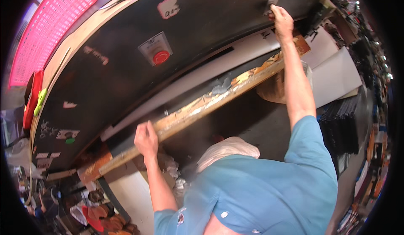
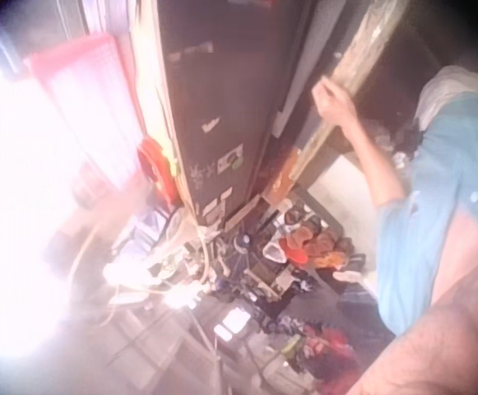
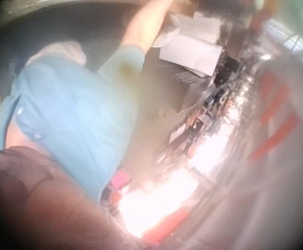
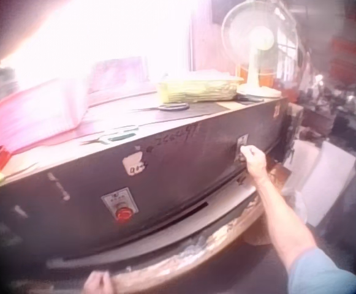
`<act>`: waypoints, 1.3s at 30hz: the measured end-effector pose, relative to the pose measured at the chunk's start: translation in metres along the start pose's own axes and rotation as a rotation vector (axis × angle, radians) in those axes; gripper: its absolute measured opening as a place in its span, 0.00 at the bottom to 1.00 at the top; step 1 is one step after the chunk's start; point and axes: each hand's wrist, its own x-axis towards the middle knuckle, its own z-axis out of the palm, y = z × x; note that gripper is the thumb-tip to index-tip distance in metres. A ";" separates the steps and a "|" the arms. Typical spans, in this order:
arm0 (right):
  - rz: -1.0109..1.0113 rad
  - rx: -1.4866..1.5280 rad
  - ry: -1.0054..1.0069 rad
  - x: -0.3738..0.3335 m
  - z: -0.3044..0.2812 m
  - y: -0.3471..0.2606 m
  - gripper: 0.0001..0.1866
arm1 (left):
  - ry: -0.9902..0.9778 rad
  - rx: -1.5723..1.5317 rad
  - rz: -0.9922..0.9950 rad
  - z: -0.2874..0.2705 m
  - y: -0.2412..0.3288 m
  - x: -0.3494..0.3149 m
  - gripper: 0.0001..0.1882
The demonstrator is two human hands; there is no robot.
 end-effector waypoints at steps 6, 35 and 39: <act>0.256 -0.463 -0.158 -0.180 -0.015 0.010 0.14 | 0.175 0.080 0.007 0.003 0.001 0.010 0.10; 0.049 -0.611 -0.410 -0.227 0.014 0.036 0.08 | -0.025 0.116 -0.202 -0.002 -0.005 0.032 0.20; 0.405 -0.431 -0.275 -0.249 -0.010 0.010 0.12 | -0.041 0.053 -0.249 -0.021 0.012 -0.012 0.18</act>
